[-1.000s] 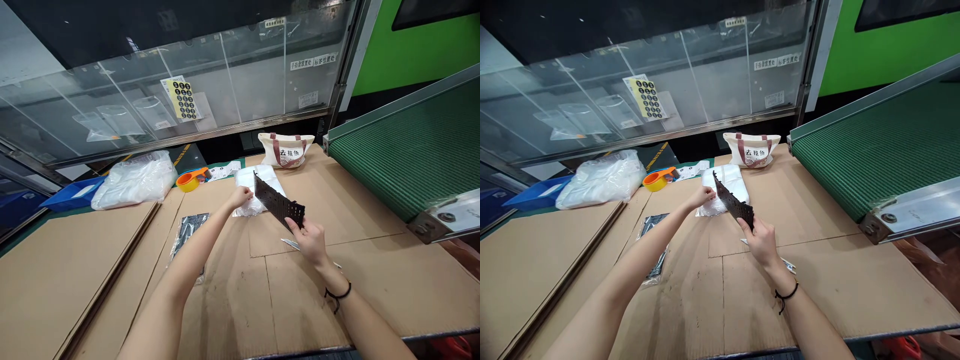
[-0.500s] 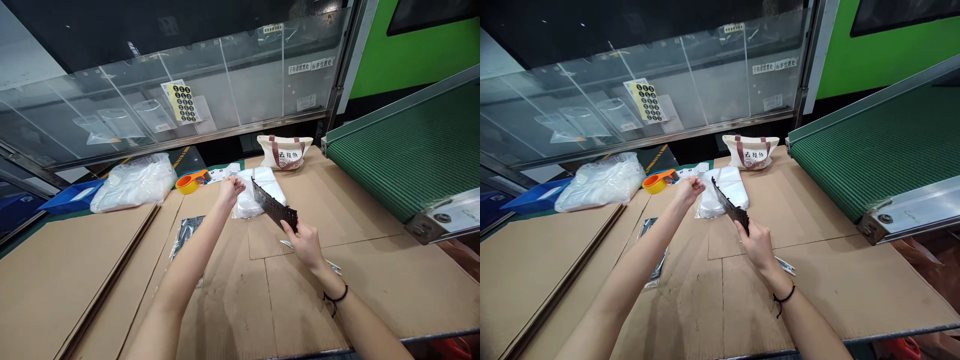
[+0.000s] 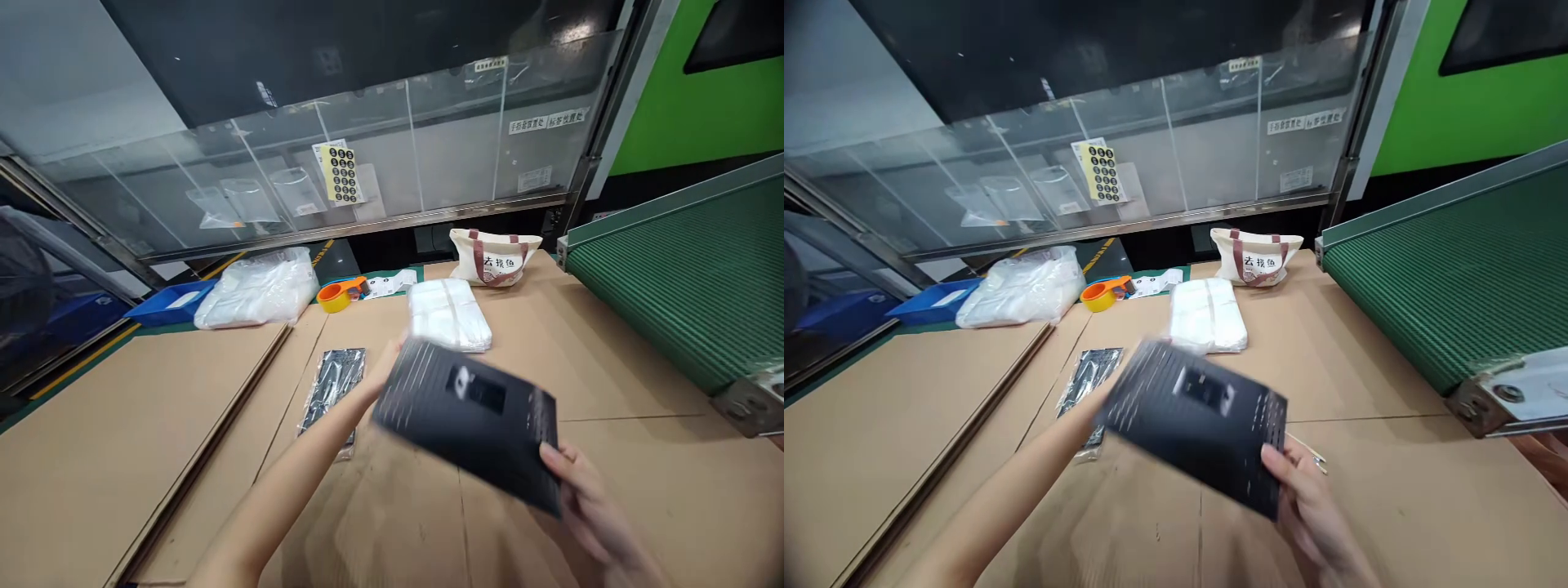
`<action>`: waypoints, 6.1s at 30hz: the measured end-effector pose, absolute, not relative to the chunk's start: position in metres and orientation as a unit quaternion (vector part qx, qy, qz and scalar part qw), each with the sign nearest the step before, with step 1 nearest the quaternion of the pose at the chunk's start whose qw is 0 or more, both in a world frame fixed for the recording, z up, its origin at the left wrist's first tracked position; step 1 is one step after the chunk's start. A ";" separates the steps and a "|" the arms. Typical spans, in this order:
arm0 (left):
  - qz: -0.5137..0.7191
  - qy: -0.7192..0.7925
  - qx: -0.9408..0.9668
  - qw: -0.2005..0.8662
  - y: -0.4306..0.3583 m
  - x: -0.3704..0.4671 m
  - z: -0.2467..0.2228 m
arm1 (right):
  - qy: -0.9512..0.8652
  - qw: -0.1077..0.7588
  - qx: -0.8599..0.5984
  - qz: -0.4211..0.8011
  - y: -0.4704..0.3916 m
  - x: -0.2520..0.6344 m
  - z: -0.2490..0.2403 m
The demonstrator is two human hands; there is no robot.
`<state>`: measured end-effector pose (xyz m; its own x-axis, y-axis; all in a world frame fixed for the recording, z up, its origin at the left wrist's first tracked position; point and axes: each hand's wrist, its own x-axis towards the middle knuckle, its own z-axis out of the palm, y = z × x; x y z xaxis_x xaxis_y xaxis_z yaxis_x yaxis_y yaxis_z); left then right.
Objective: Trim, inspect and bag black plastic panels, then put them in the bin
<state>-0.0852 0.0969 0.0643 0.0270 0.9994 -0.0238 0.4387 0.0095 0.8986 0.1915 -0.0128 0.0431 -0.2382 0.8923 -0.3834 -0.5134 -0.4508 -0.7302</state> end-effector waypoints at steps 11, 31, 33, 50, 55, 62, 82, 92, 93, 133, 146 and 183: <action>0.279 0.557 0.702 0.347 0.084 -0.059 0.060 | -0.084 0.543 -0.470 0.690 -0.048 0.180 0.002; 0.245 0.539 0.801 -0.089 0.024 -0.030 0.077 | -0.233 0.479 -0.450 0.717 -0.062 0.135 -0.022; 0.228 0.534 0.801 -0.145 0.024 -0.031 0.080 | -0.244 0.451 -0.444 0.735 -0.061 0.137 -0.017; 0.202 0.411 0.855 -0.246 -0.009 -0.013 0.069 | -0.192 0.501 -0.437 0.721 -0.060 0.121 -0.013; 0.201 0.419 0.859 -0.212 -0.021 -0.008 0.074 | -0.219 0.480 -0.405 0.747 -0.054 0.119 -0.009; 0.227 0.399 0.864 -0.208 -0.035 0.005 0.080 | -0.254 0.549 -0.453 0.655 -0.050 0.121 0.001; 0.474 0.479 0.581 0.458 -0.052 -0.025 0.071 | -0.129 0.557 -0.389 0.723 -0.040 0.144 0.029; 0.412 0.528 0.554 0.493 -0.059 -0.012 0.065 | -0.102 0.510 -0.340 0.783 -0.043 0.142 0.022; 0.413 0.526 0.548 0.502 -0.060 -0.012 0.062 | -0.101 0.501 -0.331 0.794 -0.042 0.144 0.020; 0.657 0.388 0.174 0.623 -0.052 -0.004 0.073 | -0.199 0.521 -0.384 0.735 -0.050 0.137 0.021; 0.625 0.423 0.223 0.617 -0.075 -0.034 0.064 | -0.345 0.621 -0.466 0.528 -0.036 0.148 0.010; 0.323 0.838 0.433 0.077 0.018 -0.220 0.057 | -0.699 0.404 -0.415 0.419 -0.043 0.141 -0.020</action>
